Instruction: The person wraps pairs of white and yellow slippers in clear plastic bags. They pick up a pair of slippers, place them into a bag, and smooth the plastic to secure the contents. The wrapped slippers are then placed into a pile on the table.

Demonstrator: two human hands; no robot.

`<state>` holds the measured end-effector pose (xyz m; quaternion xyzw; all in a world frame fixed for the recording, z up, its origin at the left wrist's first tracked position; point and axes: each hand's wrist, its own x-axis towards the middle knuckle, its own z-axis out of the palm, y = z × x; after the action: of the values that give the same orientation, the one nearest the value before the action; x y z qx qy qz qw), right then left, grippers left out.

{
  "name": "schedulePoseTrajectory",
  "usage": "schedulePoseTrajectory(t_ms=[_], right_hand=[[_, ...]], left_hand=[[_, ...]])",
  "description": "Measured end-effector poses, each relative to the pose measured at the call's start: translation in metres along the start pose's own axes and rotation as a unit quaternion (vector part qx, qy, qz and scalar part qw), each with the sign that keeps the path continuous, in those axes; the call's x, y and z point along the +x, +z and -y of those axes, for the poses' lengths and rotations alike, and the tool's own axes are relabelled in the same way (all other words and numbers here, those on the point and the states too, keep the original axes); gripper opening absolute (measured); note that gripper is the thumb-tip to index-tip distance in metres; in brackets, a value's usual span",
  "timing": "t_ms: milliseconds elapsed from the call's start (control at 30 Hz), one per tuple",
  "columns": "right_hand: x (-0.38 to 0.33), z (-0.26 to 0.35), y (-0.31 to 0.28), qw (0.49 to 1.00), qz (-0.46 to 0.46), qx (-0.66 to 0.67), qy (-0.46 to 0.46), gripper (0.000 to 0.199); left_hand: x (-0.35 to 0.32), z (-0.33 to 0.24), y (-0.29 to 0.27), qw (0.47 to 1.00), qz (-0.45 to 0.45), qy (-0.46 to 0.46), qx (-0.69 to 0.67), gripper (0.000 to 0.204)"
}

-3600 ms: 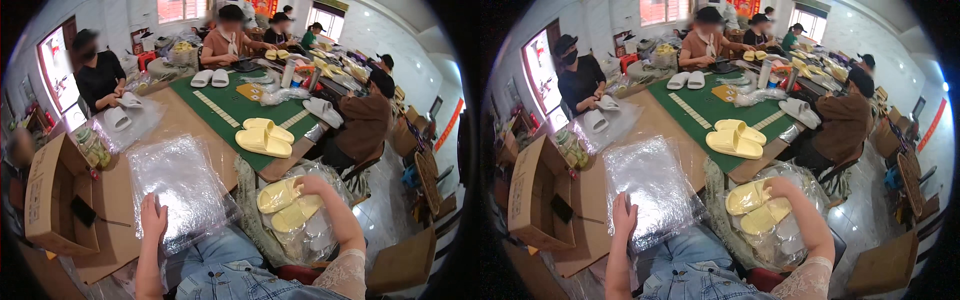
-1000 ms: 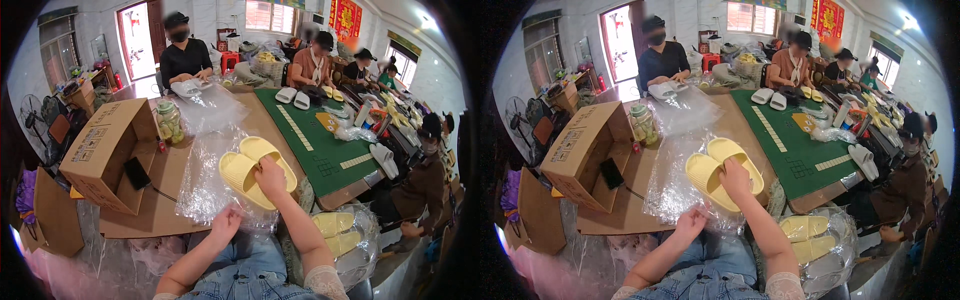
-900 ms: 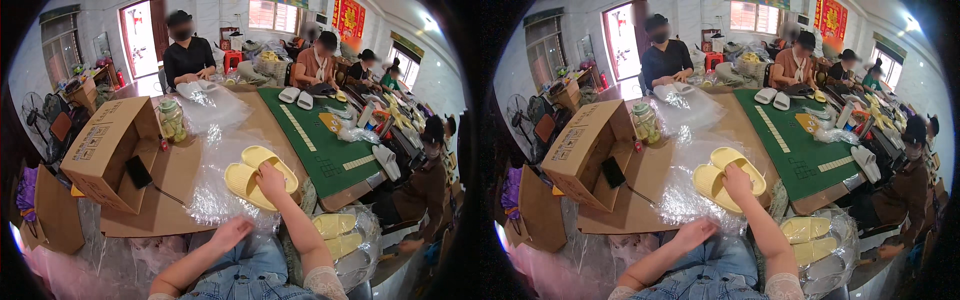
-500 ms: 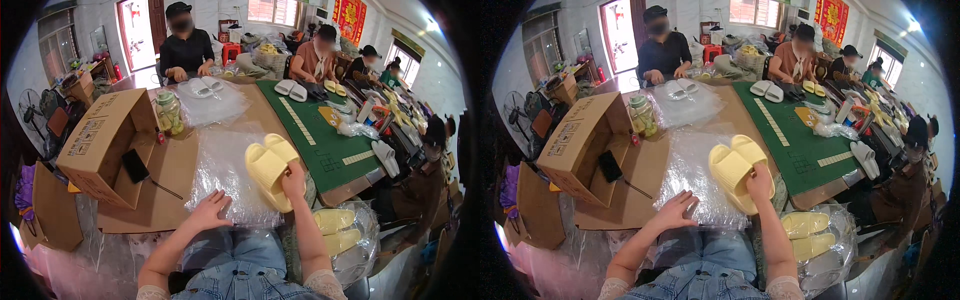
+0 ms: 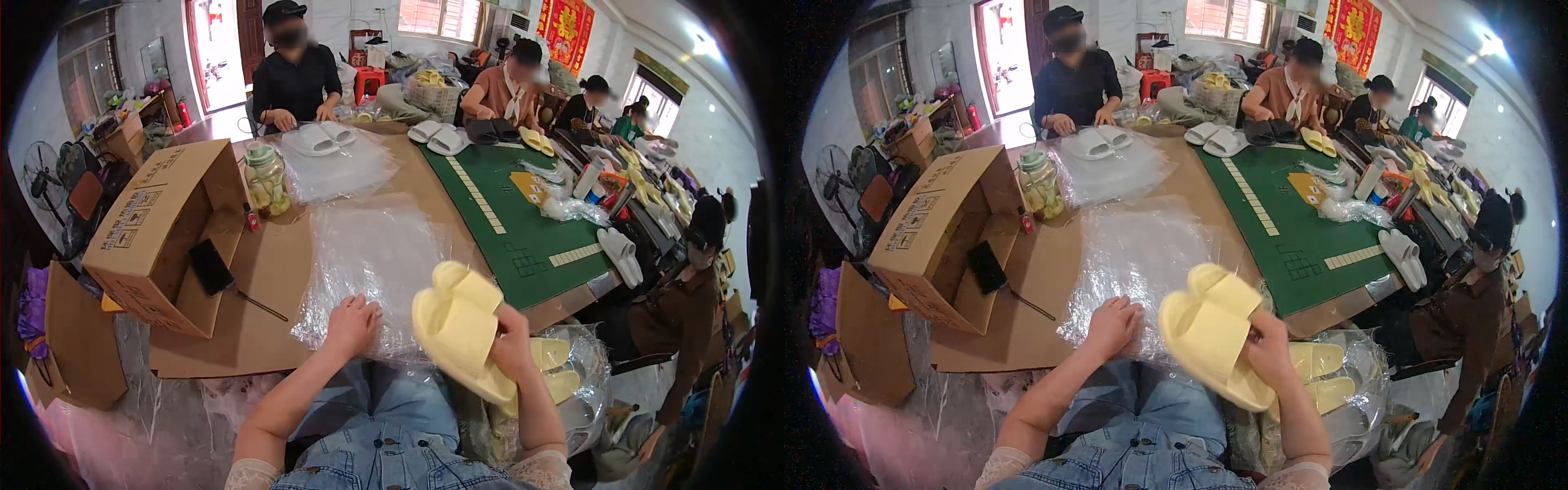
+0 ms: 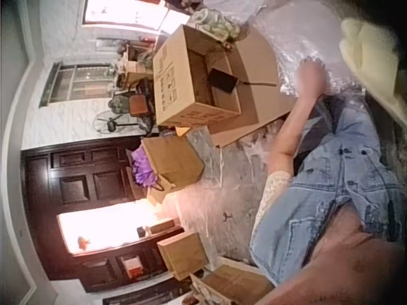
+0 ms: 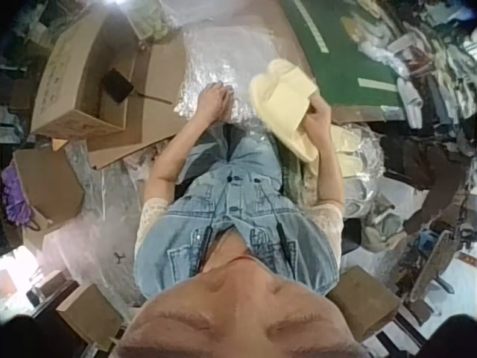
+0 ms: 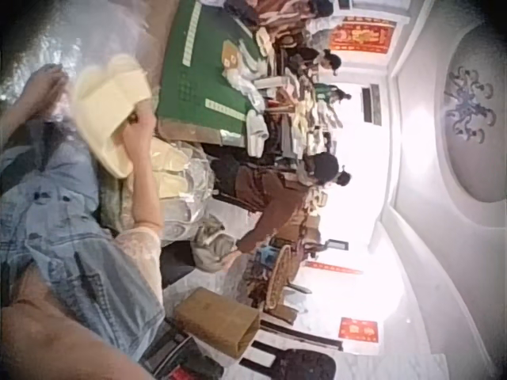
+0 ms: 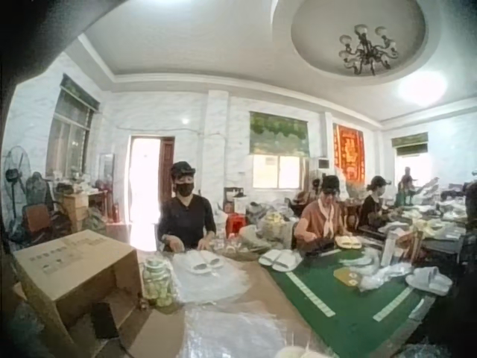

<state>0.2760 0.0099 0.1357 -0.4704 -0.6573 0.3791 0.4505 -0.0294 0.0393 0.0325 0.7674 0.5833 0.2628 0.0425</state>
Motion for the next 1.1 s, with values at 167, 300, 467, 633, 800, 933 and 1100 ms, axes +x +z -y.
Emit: schedulePoseTrajectory(t_ms=[167, 300, 467, 633, 800, 933, 1100], right_hand=[[-0.024, 0.022, 0.02, 0.969, 0.21, -0.104, -0.08, 0.033], [-0.014, -0.004, 0.029, 0.942, 0.176, -0.275, -0.08, 0.017], [0.008, -0.035, 0.069, 0.942, 0.092, -0.31, -0.092, 0.022], [0.049, -0.085, 0.121, 0.933, 0.026, -0.343, -0.11, 0.021], [0.112, -0.113, 0.16, 0.981, -0.043, -0.169, -0.084, 0.022], [0.136, -0.124, 0.167, 0.89, 0.003, -0.436, -0.133, 0.027], [0.09, -0.075, 0.154, 0.947, -0.019, -0.297, -0.126, 0.046]], left_hand=[[0.015, -0.003, 0.0, 0.996, 0.013, -0.053, -0.067, 0.031], [0.014, -0.009, -0.008, 0.991, 0.032, -0.004, -0.129, 0.038], [0.008, -0.031, -0.026, 0.986, 0.048, 0.102, -0.121, 0.041], [0.005, -0.056, -0.05, 0.976, 0.063, 0.119, -0.172, 0.042], [-0.006, -0.07, -0.066, 0.966, 0.047, 0.129, -0.218, 0.043], [-0.015, -0.069, -0.064, 0.962, 0.078, 0.159, -0.207, 0.044], [-0.027, -0.048, -0.067, 0.954, 0.172, 0.129, -0.208, 0.052]])
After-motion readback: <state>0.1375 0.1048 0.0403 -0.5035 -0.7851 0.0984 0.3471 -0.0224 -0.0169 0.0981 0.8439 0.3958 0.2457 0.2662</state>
